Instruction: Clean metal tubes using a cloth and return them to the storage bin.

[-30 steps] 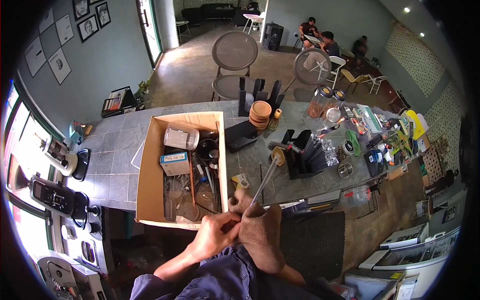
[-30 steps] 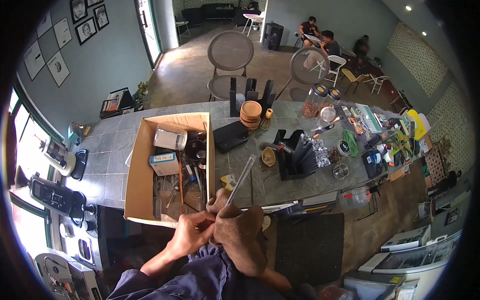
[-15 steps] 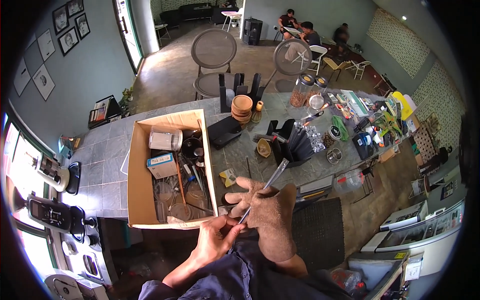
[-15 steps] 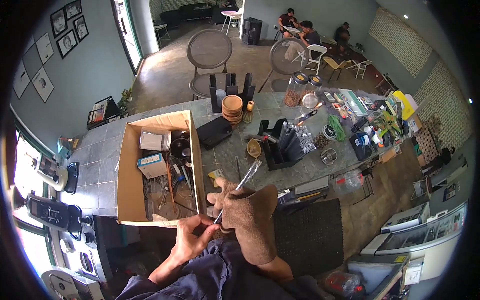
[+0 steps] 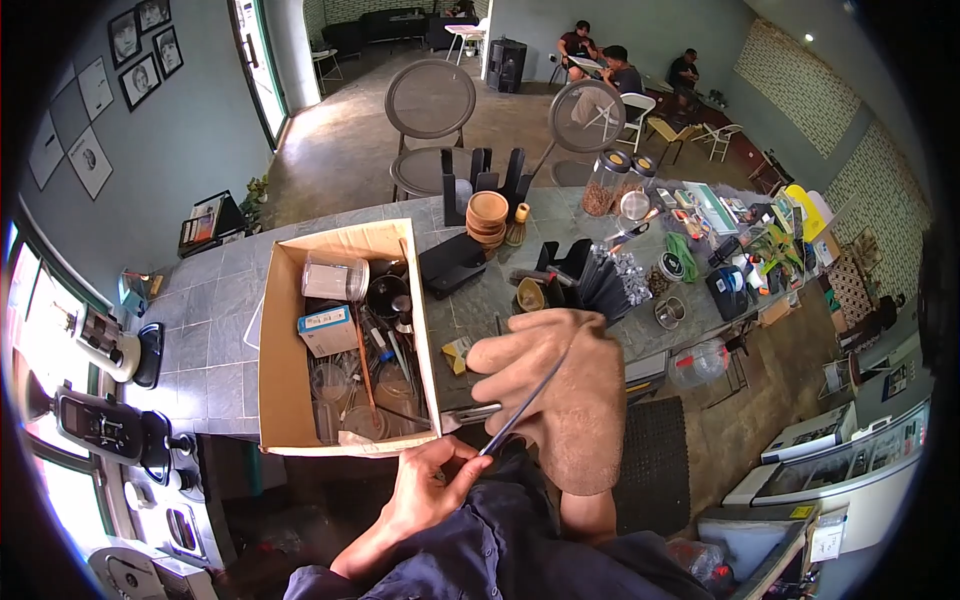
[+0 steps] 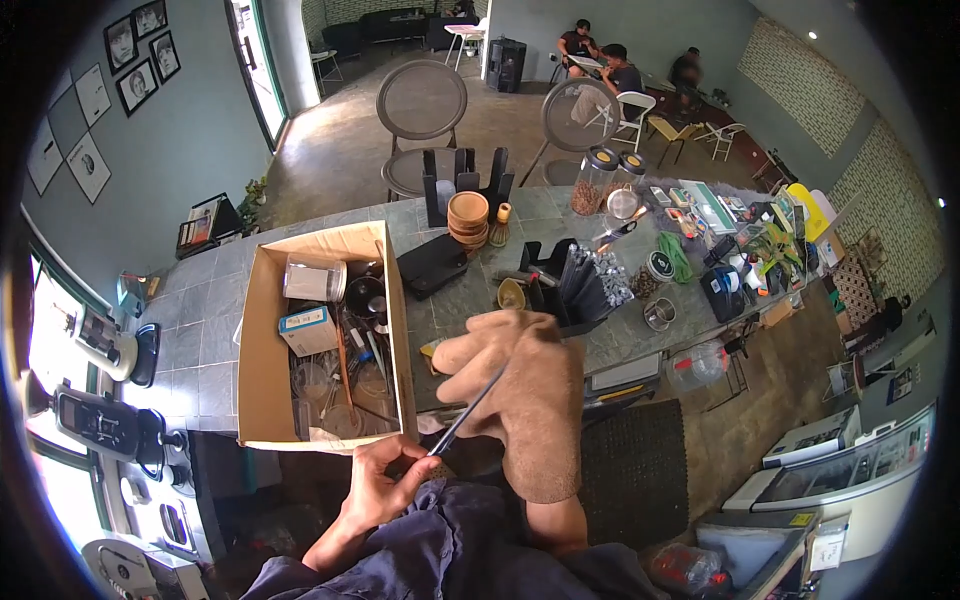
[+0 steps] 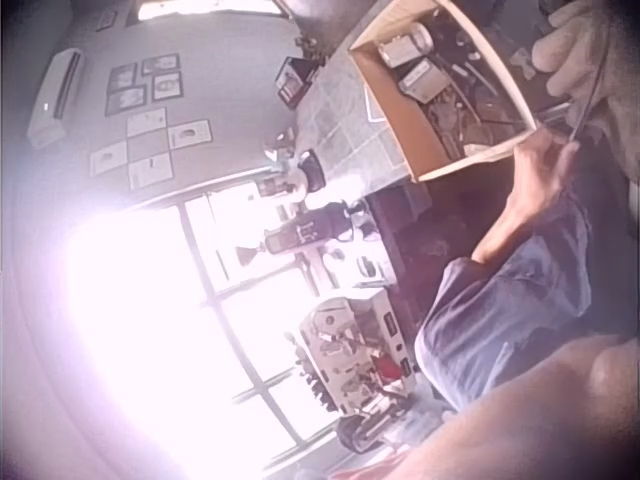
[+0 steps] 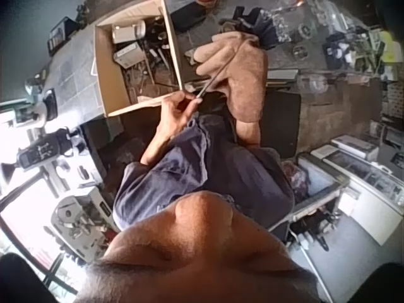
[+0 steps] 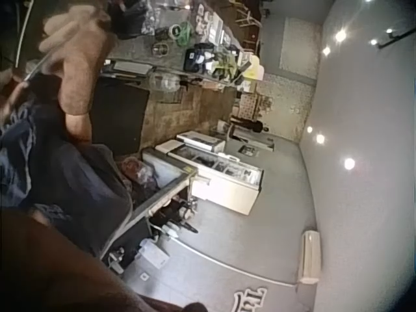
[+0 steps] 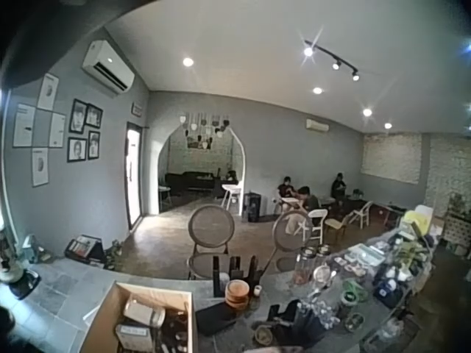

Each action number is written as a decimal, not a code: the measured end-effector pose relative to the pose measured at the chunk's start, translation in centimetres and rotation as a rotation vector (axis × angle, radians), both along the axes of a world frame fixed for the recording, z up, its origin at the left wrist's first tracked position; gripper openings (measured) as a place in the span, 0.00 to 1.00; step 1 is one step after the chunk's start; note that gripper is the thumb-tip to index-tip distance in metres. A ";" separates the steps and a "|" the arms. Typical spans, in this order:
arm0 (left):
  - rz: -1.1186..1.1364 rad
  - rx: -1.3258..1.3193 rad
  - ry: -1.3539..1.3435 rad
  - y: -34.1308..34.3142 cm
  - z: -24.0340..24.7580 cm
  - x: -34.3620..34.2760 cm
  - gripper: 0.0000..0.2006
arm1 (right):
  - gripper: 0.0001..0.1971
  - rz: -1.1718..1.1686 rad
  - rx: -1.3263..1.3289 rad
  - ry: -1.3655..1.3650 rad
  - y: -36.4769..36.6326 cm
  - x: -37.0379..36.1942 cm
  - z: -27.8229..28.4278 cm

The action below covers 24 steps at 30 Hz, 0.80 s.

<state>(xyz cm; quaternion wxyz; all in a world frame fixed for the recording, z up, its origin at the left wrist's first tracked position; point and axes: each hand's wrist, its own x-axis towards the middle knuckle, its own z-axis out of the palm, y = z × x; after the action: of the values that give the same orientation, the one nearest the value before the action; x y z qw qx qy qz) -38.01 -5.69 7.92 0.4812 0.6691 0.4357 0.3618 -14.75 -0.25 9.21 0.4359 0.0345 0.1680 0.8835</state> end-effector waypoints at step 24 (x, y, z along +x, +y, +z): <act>0.037 0.279 -0.174 5.4 2.8 3.0 0.14 | 0.11 0.233 -1.124 2.651 -4.9 -3.1 -1.2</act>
<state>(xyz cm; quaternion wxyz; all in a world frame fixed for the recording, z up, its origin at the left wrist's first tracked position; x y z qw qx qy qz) -35.05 -0.27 10.70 0.4128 0.6877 0.3500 0.4840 -17.89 -5.13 8.04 -0.1554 0.6270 0.7617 0.0498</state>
